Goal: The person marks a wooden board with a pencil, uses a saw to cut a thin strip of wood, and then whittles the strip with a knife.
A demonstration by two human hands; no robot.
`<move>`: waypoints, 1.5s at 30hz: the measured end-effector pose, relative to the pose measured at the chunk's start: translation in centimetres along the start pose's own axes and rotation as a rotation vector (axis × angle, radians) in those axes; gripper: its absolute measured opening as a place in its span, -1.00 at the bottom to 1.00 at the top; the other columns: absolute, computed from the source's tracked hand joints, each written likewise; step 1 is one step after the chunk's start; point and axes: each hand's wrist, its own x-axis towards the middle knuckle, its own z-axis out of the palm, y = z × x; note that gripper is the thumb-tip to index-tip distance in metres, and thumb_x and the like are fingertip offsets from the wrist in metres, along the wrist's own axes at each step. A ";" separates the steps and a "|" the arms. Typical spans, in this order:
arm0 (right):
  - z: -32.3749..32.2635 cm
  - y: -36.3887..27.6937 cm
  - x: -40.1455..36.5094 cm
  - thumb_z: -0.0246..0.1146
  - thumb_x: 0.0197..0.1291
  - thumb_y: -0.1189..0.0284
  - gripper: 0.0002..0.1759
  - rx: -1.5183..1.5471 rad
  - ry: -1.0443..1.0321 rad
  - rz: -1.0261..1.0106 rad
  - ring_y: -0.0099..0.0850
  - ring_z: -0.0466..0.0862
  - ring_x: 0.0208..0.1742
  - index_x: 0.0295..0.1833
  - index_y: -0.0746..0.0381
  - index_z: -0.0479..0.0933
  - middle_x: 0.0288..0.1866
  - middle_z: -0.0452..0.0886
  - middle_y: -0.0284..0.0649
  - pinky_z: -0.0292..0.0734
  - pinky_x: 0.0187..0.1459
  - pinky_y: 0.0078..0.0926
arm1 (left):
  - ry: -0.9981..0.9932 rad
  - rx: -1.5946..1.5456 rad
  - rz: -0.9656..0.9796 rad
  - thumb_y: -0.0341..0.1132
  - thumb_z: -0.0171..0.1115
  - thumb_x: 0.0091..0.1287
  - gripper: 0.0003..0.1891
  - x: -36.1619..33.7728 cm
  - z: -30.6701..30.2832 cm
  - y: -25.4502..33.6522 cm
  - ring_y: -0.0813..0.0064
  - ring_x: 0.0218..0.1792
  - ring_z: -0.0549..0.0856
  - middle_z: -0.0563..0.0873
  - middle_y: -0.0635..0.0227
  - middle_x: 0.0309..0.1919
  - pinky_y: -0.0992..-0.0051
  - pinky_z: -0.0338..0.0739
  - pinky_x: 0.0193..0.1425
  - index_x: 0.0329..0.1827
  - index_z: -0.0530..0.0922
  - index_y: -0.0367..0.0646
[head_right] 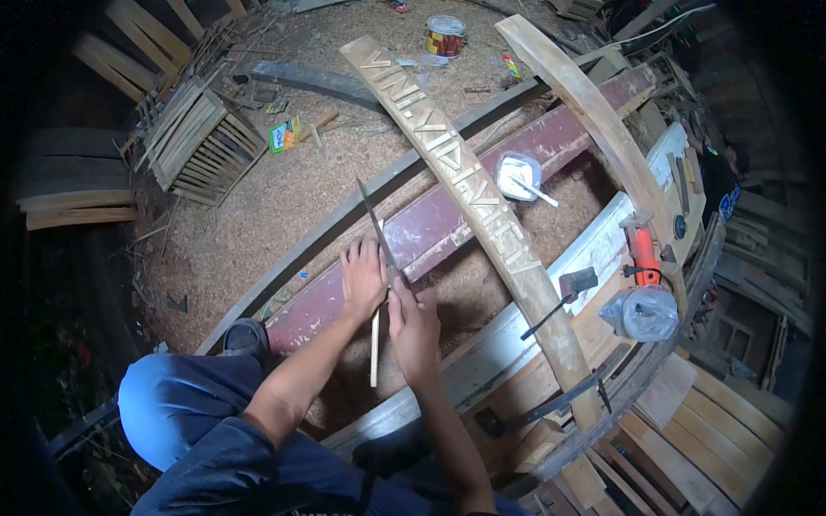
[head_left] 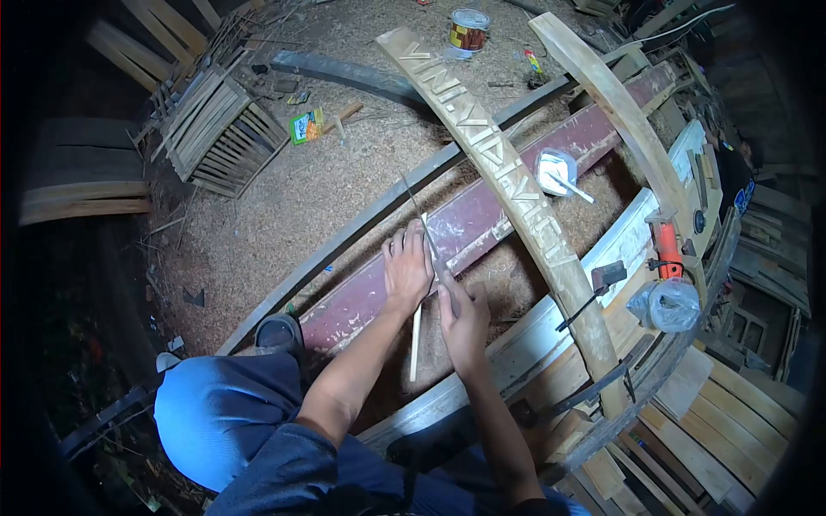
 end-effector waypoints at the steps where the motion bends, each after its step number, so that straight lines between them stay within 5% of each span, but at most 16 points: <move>1: -0.3 -0.1 -0.3 0.30 0.41 0.47 -0.62 0.061 0.018 0.021 -0.06 0.65 -0.23 0.31 0.09 0.64 -0.17 0.51 0.02 0.57 -0.17 -0.14 | 0.009 0.002 0.008 -0.23 -0.04 0.56 -0.55 0.0 -0.2 0.2 0.07 0.38 0.44 0.46 0.10 0.47 0.03 0.23 0.47 0.39 0.46 -0.28; 4: -1.1 0.2 -1.6 0.30 0.40 0.49 -0.64 0.113 0.112 -0.110 -0.04 0.65 -0.23 0.27 0.11 0.66 -0.16 0.51 0.02 0.57 -0.15 -0.13 | 0.064 0.024 0.035 -0.24 -0.03 0.54 -0.55 -0.1 0.2 -0.1 0.07 0.38 0.44 0.47 0.11 0.47 0.04 0.23 0.47 0.39 0.46 -0.29; 9: -0.5 0.1 -1.9 0.38 0.29 0.55 -0.65 0.102 0.110 0.069 -0.24 0.52 -0.31 0.18 0.19 0.71 -0.32 0.45 -0.12 0.48 -0.20 -0.26 | 0.103 0.053 0.068 -0.27 0.01 0.50 -0.55 -0.4 0.3 0.1 0.06 0.36 0.45 0.48 0.11 0.45 0.04 0.24 0.46 0.38 0.45 -0.28; 19: 1.9 1.9 1.0 0.40 0.27 0.57 -0.62 0.148 0.135 -0.065 -0.32 0.47 -0.37 0.21 0.19 0.71 -0.34 0.42 -0.18 0.43 -0.31 -0.31 | 0.088 0.038 0.057 -0.25 -0.01 0.54 -0.57 -0.2 0.1 0.0 0.01 0.34 0.44 0.53 0.04 0.38 0.03 0.23 0.46 0.35 0.45 -0.32; 26: -1.1 3.4 -3.3 0.39 0.30 0.52 -0.62 0.128 0.044 0.035 -0.26 0.56 -0.31 0.23 0.12 0.70 -0.26 0.47 -0.14 0.50 -0.26 -0.27 | 0.130 0.018 0.055 -0.25 -0.04 0.56 -0.63 -0.1 0.2 0.2 -0.01 0.31 0.45 0.55 0.03 0.32 0.01 0.23 0.45 0.26 0.47 -0.31; 32: 2.4 3.5 1.0 0.39 0.30 0.52 -0.61 0.159 0.100 -0.065 -0.19 0.58 -0.29 0.24 0.14 0.69 -0.24 0.49 -0.10 0.52 -0.25 -0.26 | 0.011 0.069 0.023 -0.19 -0.03 0.57 -0.57 0.0 0.5 -0.4 0.09 0.36 0.44 0.51 0.10 0.43 0.03 0.23 0.45 0.36 0.47 -0.26; 35: -0.7 3.9 -3.2 0.39 0.32 0.51 -0.67 0.205 0.039 0.073 -0.23 0.58 -0.33 0.19 0.19 0.72 -0.25 0.49 -0.07 0.53 -0.29 -0.29 | 0.064 0.056 0.015 -0.18 -0.04 0.57 -0.56 -0.1 0.5 0.0 0.07 0.37 0.44 0.50 0.10 0.43 0.03 0.22 0.46 0.36 0.47 -0.27; 42: 1.6 2.7 2.0 0.39 0.30 0.55 -0.66 0.254 0.125 -0.054 -0.26 0.47 -0.36 0.18 0.18 0.72 -0.30 0.47 -0.14 0.44 -0.28 -0.32 | 0.066 0.009 0.034 -0.22 -0.01 0.55 -0.57 0.0 0.2 -0.1 0.08 0.35 0.45 0.51 0.07 0.41 0.05 0.22 0.45 0.35 0.46 -0.29; 45: -1.5 3.3 -2.4 0.40 0.29 0.53 -0.68 0.206 -0.008 0.105 -0.25 0.56 -0.30 0.16 0.20 0.73 -0.23 0.53 -0.12 0.52 -0.23 -0.32 | 0.110 0.001 0.049 -0.22 -0.04 0.57 -0.59 -0.1 0.4 0.0 -0.01 0.34 0.45 0.57 0.01 0.32 0.02 0.23 0.44 0.30 0.49 -0.31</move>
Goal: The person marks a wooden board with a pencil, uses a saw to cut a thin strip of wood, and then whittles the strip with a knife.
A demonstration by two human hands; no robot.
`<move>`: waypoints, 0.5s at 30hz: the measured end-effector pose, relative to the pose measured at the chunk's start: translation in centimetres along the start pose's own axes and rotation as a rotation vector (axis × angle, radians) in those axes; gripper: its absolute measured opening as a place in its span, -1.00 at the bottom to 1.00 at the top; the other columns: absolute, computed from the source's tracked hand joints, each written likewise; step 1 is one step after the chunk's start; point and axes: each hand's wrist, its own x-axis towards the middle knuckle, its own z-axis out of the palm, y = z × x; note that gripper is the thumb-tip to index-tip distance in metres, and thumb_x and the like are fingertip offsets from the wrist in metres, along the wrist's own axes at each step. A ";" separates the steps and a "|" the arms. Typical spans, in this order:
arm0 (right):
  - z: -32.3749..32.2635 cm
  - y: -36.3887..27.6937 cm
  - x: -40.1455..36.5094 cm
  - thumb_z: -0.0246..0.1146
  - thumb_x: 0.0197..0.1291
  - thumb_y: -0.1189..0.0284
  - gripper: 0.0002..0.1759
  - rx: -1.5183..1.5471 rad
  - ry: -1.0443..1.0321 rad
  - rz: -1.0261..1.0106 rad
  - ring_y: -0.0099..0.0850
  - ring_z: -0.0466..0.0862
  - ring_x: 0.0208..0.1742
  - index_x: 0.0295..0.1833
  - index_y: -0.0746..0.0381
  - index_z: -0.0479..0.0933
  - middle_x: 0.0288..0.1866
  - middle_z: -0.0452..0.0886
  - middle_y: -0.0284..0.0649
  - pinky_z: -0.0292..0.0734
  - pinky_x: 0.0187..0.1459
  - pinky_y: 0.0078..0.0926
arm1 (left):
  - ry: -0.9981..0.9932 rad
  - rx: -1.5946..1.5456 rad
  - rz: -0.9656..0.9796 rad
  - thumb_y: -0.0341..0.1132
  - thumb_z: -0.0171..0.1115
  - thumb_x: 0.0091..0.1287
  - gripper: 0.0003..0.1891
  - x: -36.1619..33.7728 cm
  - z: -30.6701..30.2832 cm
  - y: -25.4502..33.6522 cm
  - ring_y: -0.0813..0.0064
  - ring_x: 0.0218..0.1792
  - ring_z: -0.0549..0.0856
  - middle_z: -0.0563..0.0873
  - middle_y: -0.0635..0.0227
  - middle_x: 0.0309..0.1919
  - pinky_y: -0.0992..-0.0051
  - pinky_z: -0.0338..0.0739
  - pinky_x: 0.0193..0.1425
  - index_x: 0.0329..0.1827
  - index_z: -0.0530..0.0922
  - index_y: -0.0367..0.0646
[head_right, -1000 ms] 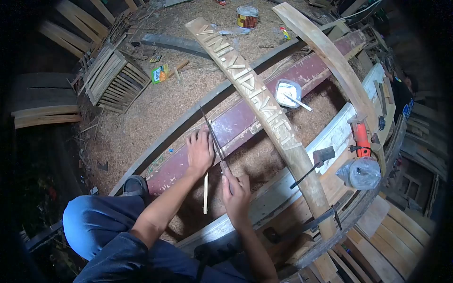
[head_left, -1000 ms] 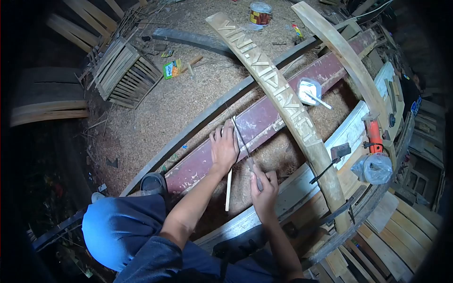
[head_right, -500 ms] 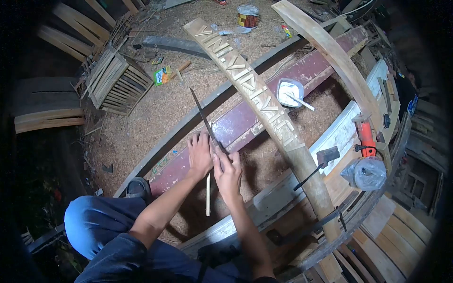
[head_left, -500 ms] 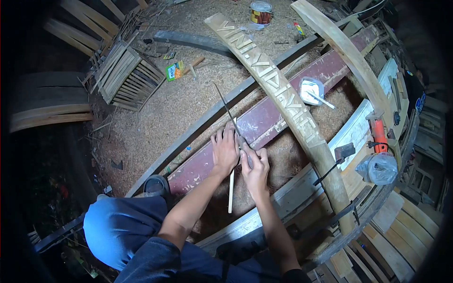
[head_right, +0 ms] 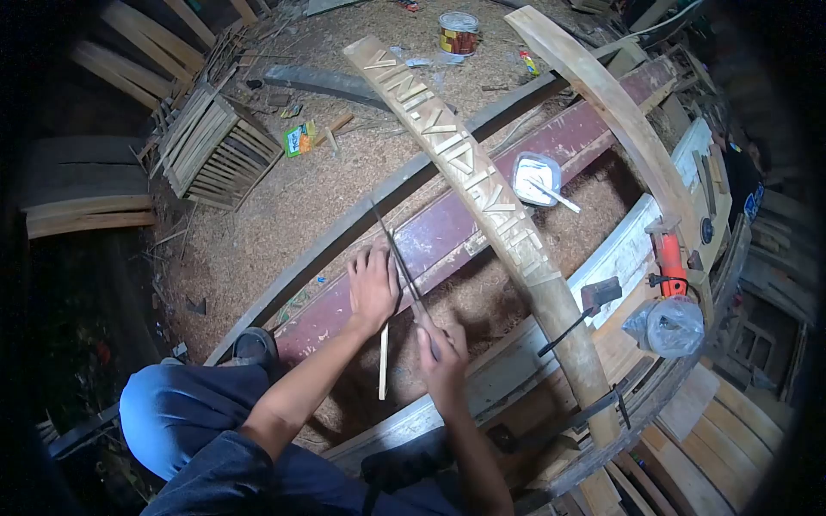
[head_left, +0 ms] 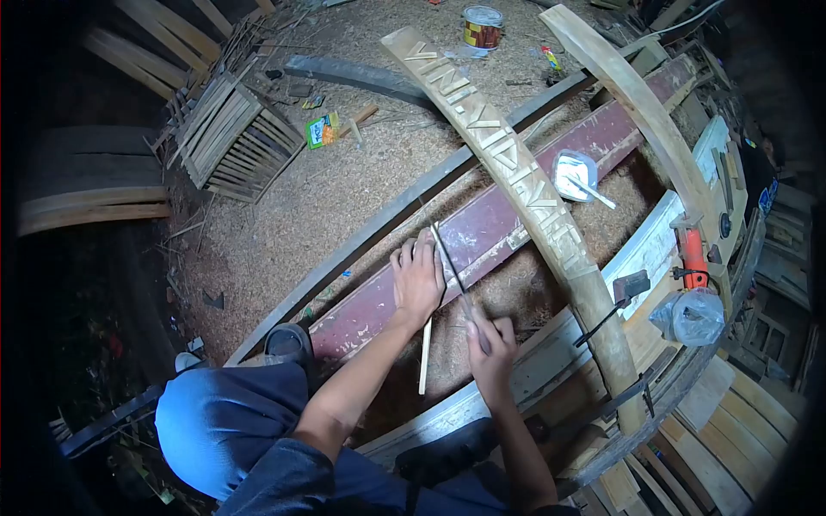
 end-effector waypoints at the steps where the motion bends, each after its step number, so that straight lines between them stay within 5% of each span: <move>1: 0.5 0.4 0.0 0.40 0.29 0.53 -0.68 0.001 -0.012 0.001 -0.25 0.56 -0.30 0.16 0.20 0.73 -0.23 0.53 -0.12 0.52 -0.23 -0.32 | -0.002 0.003 -0.012 -0.22 -0.04 0.57 -0.59 -0.2 0.1 -0.1 -0.01 0.34 0.45 0.57 0.01 0.32 0.02 0.23 0.44 0.30 0.49 -0.31; 9: 3.7 -0.5 4.2 0.38 0.28 0.59 -0.65 0.058 0.137 -0.173 -0.30 0.47 -0.36 0.18 0.24 0.71 -0.32 0.46 -0.16 0.44 -0.29 -0.33 | -0.059 -0.023 -0.022 -0.22 0.00 0.55 -0.59 0.3 -0.1 0.0 0.10 0.35 0.46 0.51 0.09 0.42 0.02 0.22 0.45 0.32 0.48 -0.27; 13: 1.8 0.3 -0.2 0.39 0.26 0.59 -0.63 -0.029 0.069 -0.003 -0.31 0.46 -0.39 0.19 0.23 0.72 -0.36 0.47 -0.17 0.43 -0.28 -0.37 | -0.034 0.013 -0.020 -0.22 -0.02 0.55 -0.59 -0.3 0.2 -0.2 0.10 0.37 0.45 0.50 0.09 0.43 0.01 0.22 0.47 0.34 0.48 -0.25; 15: 3.1 -0.1 1.5 0.39 0.26 0.60 -0.64 0.010 0.207 -0.195 -0.32 0.47 -0.40 0.17 0.22 0.72 -0.35 0.49 -0.18 0.42 -0.30 -0.37 | -0.030 0.049 -0.010 -0.23 -0.03 0.55 -0.58 -0.2 0.3 -0.1 0.10 0.37 0.44 0.48 0.09 0.45 0.01 0.21 0.48 0.34 0.47 -0.26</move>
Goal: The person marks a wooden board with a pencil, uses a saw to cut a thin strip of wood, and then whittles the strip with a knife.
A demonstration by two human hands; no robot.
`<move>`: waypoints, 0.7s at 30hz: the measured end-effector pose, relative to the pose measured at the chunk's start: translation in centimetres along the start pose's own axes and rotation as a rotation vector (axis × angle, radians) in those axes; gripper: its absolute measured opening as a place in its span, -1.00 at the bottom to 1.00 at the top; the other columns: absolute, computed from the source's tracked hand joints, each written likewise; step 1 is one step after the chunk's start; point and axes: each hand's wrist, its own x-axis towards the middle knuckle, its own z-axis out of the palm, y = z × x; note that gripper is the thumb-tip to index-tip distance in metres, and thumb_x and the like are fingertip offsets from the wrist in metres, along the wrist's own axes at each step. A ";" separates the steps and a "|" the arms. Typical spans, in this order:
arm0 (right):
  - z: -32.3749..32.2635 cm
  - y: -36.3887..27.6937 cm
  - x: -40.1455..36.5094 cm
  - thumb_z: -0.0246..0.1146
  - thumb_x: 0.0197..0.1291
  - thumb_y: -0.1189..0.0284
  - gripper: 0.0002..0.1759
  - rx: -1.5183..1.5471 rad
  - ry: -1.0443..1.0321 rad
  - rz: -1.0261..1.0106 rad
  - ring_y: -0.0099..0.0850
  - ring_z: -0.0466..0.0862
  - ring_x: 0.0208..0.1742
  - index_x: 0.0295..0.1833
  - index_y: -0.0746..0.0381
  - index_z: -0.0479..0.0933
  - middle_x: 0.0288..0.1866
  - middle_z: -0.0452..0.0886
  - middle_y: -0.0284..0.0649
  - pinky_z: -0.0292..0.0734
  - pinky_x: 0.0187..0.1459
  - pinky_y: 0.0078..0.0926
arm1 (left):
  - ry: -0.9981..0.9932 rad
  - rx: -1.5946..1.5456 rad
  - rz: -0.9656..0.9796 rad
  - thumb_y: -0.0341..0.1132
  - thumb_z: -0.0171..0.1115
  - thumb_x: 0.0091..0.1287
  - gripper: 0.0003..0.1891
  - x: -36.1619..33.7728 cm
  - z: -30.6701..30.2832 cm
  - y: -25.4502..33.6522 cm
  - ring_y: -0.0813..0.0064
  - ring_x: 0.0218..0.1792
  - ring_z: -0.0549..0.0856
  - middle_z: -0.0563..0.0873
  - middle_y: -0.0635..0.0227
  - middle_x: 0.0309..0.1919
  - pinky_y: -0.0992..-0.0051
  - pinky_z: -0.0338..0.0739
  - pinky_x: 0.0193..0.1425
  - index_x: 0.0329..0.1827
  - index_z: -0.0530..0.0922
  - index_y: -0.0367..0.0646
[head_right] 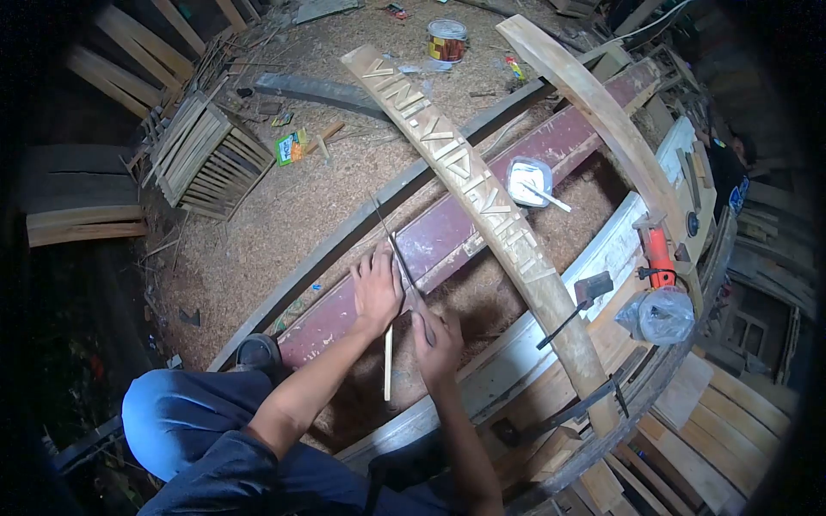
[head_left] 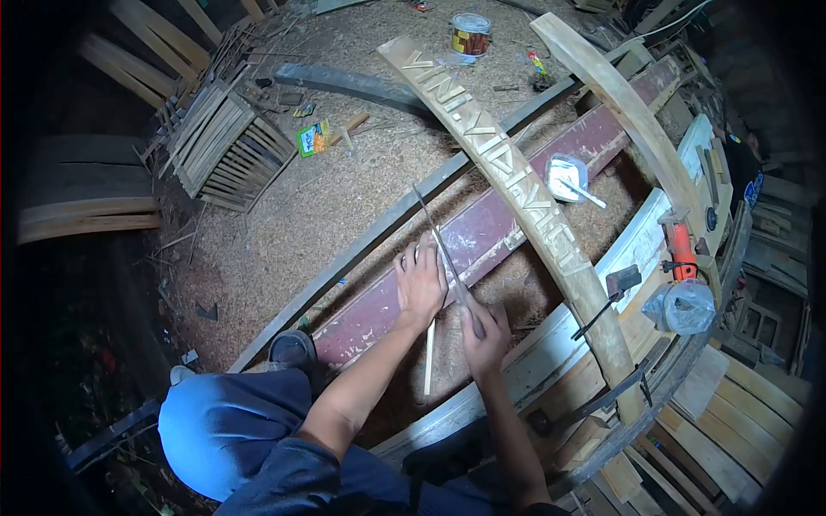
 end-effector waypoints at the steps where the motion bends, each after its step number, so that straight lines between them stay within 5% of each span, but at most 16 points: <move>1: 0.6 -0.1 1.0 0.39 0.26 0.60 -0.64 -0.008 0.004 -0.003 -0.32 0.47 -0.40 0.17 0.22 0.72 -0.35 0.49 -0.18 0.42 -0.30 -0.37 | 0.002 -0.009 0.005 -0.23 -0.03 0.55 -0.58 0.0 -0.1 0.1 0.10 0.37 0.44 0.48 0.09 0.45 0.01 0.21 0.48 0.34 0.47 -0.26; 7: -1.0 0.5 -0.5 0.41 0.24 0.58 -0.65 -0.050 -0.055 -0.025 -0.32 0.49 -0.36 0.15 0.20 0.71 -0.32 0.53 -0.16 0.44 -0.28 -0.39 | -0.013 -0.039 0.000 -0.19 -0.07 0.59 -0.56 0.4 -0.2 -0.2 0.06 0.39 0.42 0.51 0.10 0.42 0.01 0.19 0.51 0.38 0.45 -0.25; 9: -2.8 1.0 -3.1 0.42 0.24 0.58 -0.65 -0.123 -0.170 0.137 -0.33 0.51 -0.33 0.15 0.17 0.71 -0.29 0.53 -0.14 0.46 -0.25 -0.40 | 0.025 -0.041 0.023 -0.21 -0.06 0.58 -0.58 0.2 -0.3 0.0 0.08 0.36 0.45 0.53 0.12 0.39 0.03 0.22 0.47 0.37 0.46 -0.25; 12: 0.0 0.5 -1.7 0.43 0.26 0.54 -0.66 -0.009 0.012 0.085 -0.30 0.57 -0.29 0.16 0.19 0.71 -0.31 0.58 -0.16 0.52 -0.25 -0.33 | -0.067 -0.082 -0.064 -0.23 -0.07 0.56 -0.57 0.4 -0.5 0.0 0.14 0.35 0.47 0.51 0.14 0.42 0.05 0.21 0.47 0.38 0.44 -0.26; 16: -1.0 1.5 -1.6 0.50 0.19 0.52 -0.60 -0.099 -0.068 0.106 -0.35 0.53 -0.35 0.17 0.20 0.71 -0.32 0.51 -0.21 0.46 -0.32 -0.35 | -0.017 -0.118 -0.045 -0.23 -0.07 0.57 -0.57 0.4 -0.9 0.0 0.17 0.33 0.49 0.54 0.18 0.40 0.08 0.23 0.45 0.39 0.44 -0.26; 21: -2.0 0.7 -0.4 0.55 0.01 0.59 -0.49 -0.024 -0.030 0.159 -0.41 0.54 -0.37 0.16 0.16 0.73 -0.35 0.54 -0.25 0.45 -0.30 -0.42 | 0.061 -0.317 -0.125 -0.19 0.02 0.58 -0.49 0.5 -0.9 -0.1 0.07 0.35 0.50 0.65 -0.02 0.22 0.12 0.23 0.47 0.52 0.37 -0.21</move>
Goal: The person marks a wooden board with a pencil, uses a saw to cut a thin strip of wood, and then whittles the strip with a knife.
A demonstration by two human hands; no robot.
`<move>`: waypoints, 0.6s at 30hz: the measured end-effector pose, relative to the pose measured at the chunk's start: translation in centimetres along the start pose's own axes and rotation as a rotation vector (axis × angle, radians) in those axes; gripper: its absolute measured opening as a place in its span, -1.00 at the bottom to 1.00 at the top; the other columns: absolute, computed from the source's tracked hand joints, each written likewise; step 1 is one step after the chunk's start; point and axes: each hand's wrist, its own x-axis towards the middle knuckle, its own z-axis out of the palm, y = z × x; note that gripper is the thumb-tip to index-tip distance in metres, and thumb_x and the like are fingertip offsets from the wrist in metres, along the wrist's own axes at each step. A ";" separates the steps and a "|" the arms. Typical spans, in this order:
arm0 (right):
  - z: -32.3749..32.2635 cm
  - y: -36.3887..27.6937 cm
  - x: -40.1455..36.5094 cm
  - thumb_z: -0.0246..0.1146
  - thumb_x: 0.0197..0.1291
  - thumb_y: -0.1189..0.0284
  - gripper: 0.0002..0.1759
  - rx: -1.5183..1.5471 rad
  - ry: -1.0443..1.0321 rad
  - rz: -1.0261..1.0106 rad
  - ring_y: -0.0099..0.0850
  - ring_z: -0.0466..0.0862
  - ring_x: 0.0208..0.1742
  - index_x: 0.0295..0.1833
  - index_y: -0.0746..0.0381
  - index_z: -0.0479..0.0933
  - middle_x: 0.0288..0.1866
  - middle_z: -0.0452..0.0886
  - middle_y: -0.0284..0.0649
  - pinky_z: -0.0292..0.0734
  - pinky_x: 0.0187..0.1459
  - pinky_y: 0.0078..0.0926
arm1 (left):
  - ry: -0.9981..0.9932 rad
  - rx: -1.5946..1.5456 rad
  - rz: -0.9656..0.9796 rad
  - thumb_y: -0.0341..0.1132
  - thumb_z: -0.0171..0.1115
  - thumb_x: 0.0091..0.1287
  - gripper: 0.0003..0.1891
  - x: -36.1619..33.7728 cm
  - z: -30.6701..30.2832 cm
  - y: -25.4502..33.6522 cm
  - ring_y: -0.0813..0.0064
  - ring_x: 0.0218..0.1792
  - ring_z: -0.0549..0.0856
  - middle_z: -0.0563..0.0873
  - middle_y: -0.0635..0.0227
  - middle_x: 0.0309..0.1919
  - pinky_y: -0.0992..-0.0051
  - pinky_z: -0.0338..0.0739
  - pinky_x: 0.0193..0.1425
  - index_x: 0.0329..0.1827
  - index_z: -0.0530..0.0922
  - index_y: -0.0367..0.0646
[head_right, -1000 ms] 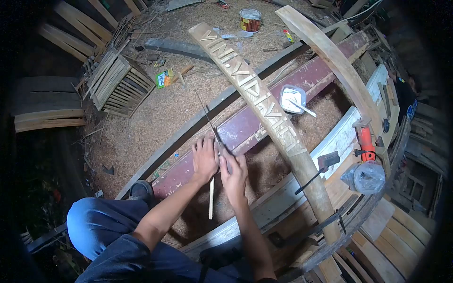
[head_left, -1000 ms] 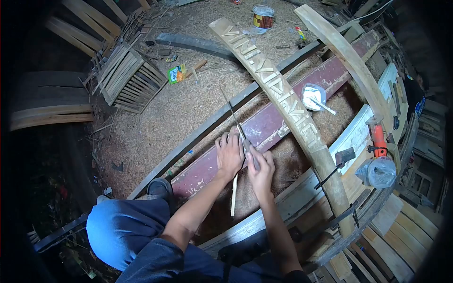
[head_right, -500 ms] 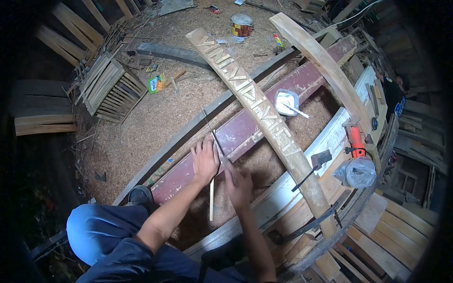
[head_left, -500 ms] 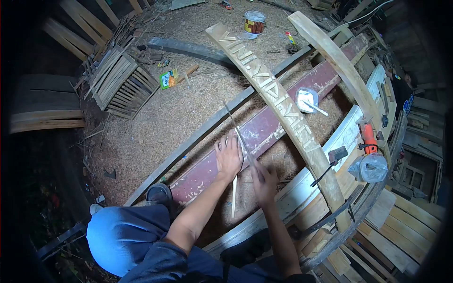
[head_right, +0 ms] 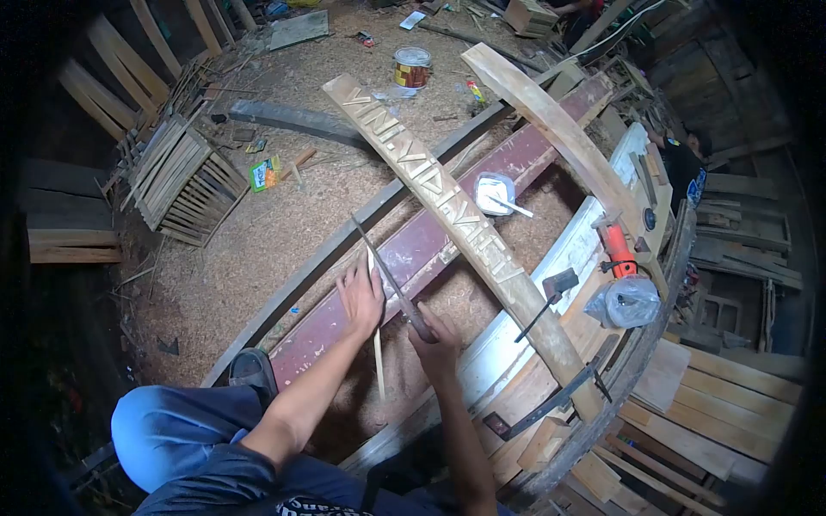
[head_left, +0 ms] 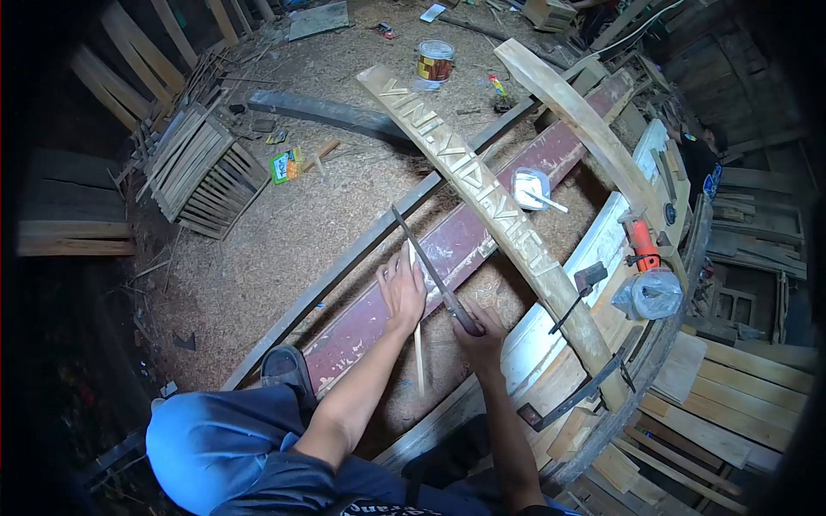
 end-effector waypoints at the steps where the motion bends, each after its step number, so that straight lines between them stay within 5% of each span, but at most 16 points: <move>1: -0.1 -0.3 -0.2 0.55 0.01 0.59 -0.49 -0.008 0.003 0.001 -0.41 0.54 -0.37 0.16 0.16 0.73 -0.35 0.54 -0.25 0.45 -0.30 -0.42 | -0.004 -0.008 0.001 -0.19 0.02 0.58 -0.49 0.1 0.1 0.0 0.07 0.35 0.50 0.65 -0.02 0.22 0.12 0.23 0.47 0.52 0.37 -0.21; 3: 0.2 -1.3 -0.8 0.55 -0.01 0.61 -0.48 0.080 0.047 -0.074 -0.44 0.56 -0.35 0.15 0.16 0.74 -0.33 0.56 -0.27 0.45 -0.30 -0.42 | 0.096 -0.248 0.018 -0.25 0.11 0.55 -0.51 0.4 -0.7 -0.3 0.03 0.33 0.52 0.67 -0.11 0.14 0.11 0.29 0.44 0.48 0.42 -0.23; 4: 0.6 -1.8 -1.0 0.56 0.01 0.62 -0.48 0.058 0.075 -0.051 -0.49 0.57 -0.31 0.16 0.20 0.73 -0.30 0.56 -0.29 0.48 -0.30 -0.50 | 0.158 -0.280 0.104 -0.38 0.12 0.55 -0.57 0.9 -1.2 -0.1 0.23 0.08 0.67 0.71 -0.04 0.10 0.25 0.51 0.21 0.45 0.45 -0.25; 5: 1.0 -2.4 -0.9 0.56 0.01 0.62 -0.48 0.058 0.073 -0.061 -0.49 0.57 -0.31 0.16 0.20 0.73 -0.30 0.56 -0.29 0.48 -0.30 -0.50 | 0.167 -0.282 0.104 -0.38 0.12 0.55 -0.57 1.5 -1.8 0.1 0.23 0.08 0.67 0.71 -0.04 0.10 0.25 0.51 0.21 0.45 0.45 -0.25; 7: 1.6 -4.9 -0.2 0.54 0.08 0.63 -0.52 0.101 0.177 -0.005 -0.54 0.59 -0.26 0.17 0.27 0.72 -0.27 0.53 -0.31 0.50 -0.29 -0.60 | -0.066 -0.951 -0.233 -0.48 0.07 0.58 -0.60 2.7 -3.9 1.2 0.55 -0.26 0.66 0.75 0.13 0.05 0.52 0.58 -0.13 0.44 0.45 -0.27; 8: 2.2 -6.2 0.4 0.52 0.12 0.64 -0.56 0.167 0.249 0.000 -0.55 0.59 -0.22 0.17 0.33 0.70 -0.22 0.52 -0.30 0.53 -0.26 -0.64 | -0.058 -1.025 -0.209 -0.51 0.05 0.60 -0.61 3.4 -5.2 1.6 0.77 -0.43 0.54 0.76 0.26 0.01 0.70 0.48 -0.34 0.45 0.44 -0.27; 18: 5.3 -15.0 3.2 0.48 0.12 0.68 -0.59 0.170 0.391 -0.061 -0.49 0.61 -0.19 0.13 0.32 0.72 -0.18 0.51 -0.28 0.58 -0.17 -0.53 | -0.210 -1.412 -0.090 -0.42 0.18 0.56 -0.56 5.2 -17.0 7.2 0.75 -0.57 0.52 0.81 0.13 -0.11 0.71 0.37 -0.52 0.45 0.42 -0.31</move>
